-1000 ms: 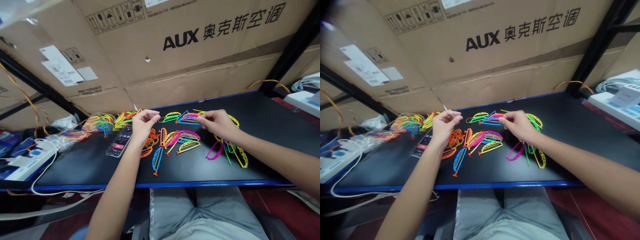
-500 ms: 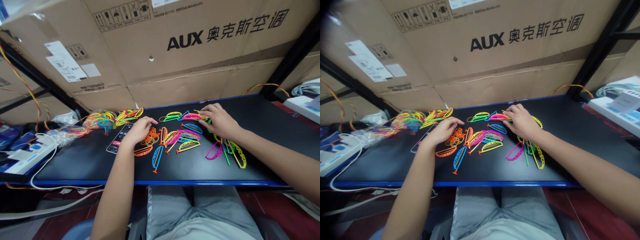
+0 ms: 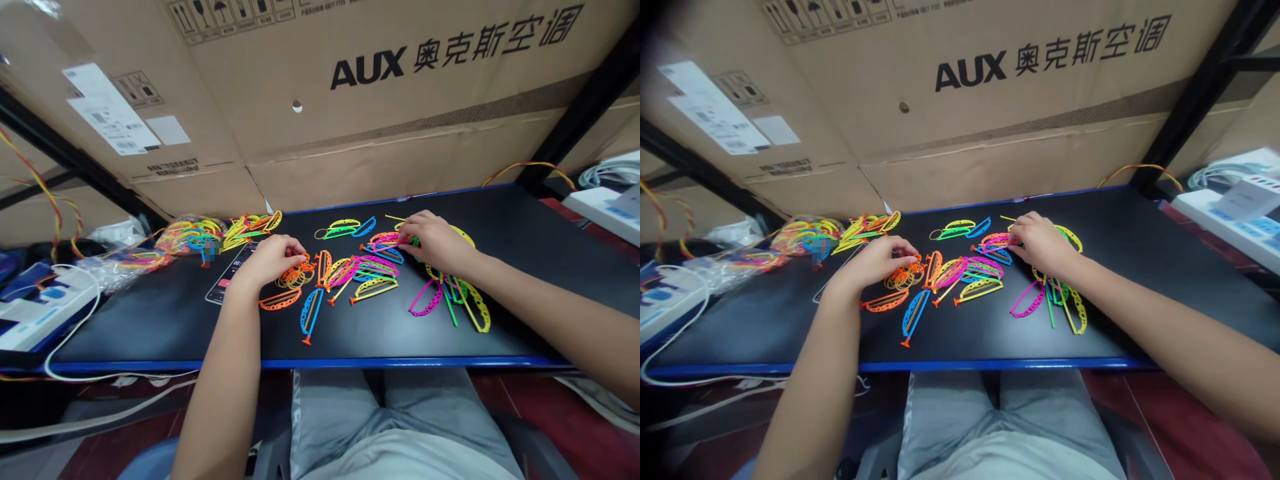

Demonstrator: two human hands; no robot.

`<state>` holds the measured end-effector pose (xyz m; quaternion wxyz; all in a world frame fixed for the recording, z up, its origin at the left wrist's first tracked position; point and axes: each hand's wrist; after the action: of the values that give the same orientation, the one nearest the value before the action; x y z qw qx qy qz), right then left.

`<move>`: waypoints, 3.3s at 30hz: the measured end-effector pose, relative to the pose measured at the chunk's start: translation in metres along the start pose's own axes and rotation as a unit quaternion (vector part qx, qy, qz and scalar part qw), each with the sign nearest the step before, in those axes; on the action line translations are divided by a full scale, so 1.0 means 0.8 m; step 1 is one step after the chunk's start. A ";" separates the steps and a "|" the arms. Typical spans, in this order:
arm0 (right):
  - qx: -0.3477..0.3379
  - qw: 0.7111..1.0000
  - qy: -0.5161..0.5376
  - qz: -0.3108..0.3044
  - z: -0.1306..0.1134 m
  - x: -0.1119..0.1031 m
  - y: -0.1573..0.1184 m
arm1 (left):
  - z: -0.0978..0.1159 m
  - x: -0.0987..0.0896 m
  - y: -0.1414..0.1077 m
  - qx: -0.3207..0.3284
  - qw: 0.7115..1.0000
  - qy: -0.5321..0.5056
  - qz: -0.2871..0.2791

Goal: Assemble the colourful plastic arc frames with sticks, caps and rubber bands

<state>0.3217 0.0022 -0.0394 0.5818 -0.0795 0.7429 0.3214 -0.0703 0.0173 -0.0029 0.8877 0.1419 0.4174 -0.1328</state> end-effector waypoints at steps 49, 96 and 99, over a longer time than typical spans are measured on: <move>0.013 0.995 0.052 0.090 -0.012 -0.001 0.001 | 0.043 -0.001 0.004 -0.109 0.818 -0.543 0.157; -0.234 0.932 0.053 0.272 -0.085 -0.024 -0.005 | 0.103 0.085 0.000 0.038 0.902 -0.429 0.020; -0.254 0.930 0.067 0.258 -0.086 -0.024 -0.006 | 0.099 0.086 0.002 0.033 0.909 -0.413 0.040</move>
<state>0.2743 -0.0460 -0.0157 0.3880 -0.0519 0.6688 0.6320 0.0287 -0.0183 -0.0080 0.9803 0.1199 0.0023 -0.1572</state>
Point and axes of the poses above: each hand's wrist, its own y-axis towards the middle knuckle, its own x-axis out of the palm, z = x × y
